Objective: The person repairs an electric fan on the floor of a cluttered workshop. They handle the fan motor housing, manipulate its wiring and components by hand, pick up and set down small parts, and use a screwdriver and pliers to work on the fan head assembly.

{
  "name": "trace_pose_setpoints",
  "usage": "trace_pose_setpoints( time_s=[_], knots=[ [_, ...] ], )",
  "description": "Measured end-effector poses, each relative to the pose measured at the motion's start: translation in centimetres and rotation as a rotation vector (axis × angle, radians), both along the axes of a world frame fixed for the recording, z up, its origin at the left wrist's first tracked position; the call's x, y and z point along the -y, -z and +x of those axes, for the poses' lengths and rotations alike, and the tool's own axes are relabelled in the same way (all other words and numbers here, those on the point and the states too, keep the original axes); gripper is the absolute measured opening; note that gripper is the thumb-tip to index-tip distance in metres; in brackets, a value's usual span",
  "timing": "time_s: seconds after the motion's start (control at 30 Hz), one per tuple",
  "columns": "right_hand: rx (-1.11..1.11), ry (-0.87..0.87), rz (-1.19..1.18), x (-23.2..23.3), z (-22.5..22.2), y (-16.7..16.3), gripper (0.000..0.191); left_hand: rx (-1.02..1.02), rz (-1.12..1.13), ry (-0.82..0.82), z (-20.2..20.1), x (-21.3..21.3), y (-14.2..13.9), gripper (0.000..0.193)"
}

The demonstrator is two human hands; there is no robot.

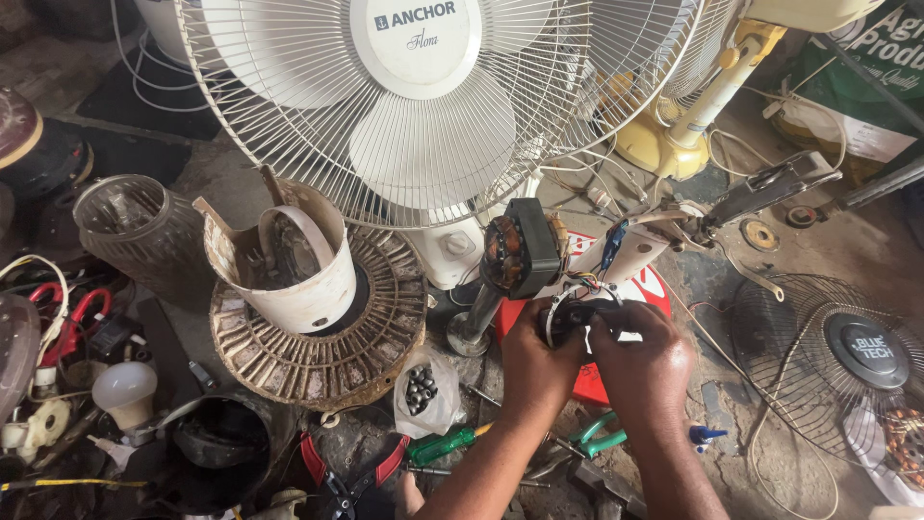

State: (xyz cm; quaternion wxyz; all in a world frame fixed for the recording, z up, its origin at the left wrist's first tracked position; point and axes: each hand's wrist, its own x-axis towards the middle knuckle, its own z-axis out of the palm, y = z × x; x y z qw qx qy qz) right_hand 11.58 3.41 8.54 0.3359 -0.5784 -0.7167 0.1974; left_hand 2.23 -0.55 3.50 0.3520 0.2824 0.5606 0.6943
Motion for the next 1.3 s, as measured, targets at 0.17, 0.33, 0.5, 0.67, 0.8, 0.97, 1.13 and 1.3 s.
trace_pose_setpoints(
  time_s=[0.17,0.33,0.5,0.67,0.8,0.97,1.13,1.3],
  knots=[
    [-0.033,0.02,-0.062,0.5,-0.1,-0.4,0.016,0.043,-0.003,0.0,0.0,-0.1,0.0,0.029],
    [-0.103,-0.043,-0.005,1.0,-0.3,-0.8,0.016,0.014,0.021,0.006,-0.1,-0.1,0.2,0.028],
    [-0.094,-0.042,-0.031,1.0,-0.3,-1.0,0.013,0.006,-0.004,-0.003,-0.1,-0.2,0.3,0.029],
    [-0.069,-0.108,0.075,0.9,-0.2,-1.1,0.012,0.041,0.038,0.015,-0.1,0.0,0.3,0.026],
    [0.039,-0.098,0.132,1.0,0.2,-0.8,0.014,0.036,0.046,0.021,-0.1,0.0,0.1,0.025],
    [0.176,-0.148,0.429,1.1,0.6,-0.1,0.014,0.045,0.079,0.034,-0.2,0.1,-0.1,0.027],
    [0.149,-0.152,0.359,1.0,0.9,0.3,0.017,0.023,0.066,0.031,-0.2,0.3,-0.2,0.027],
    [0.171,-0.176,0.385,0.8,0.9,0.2,0.015,0.037,0.105,0.039,-0.3,0.3,-0.4,0.028]
  ],
)
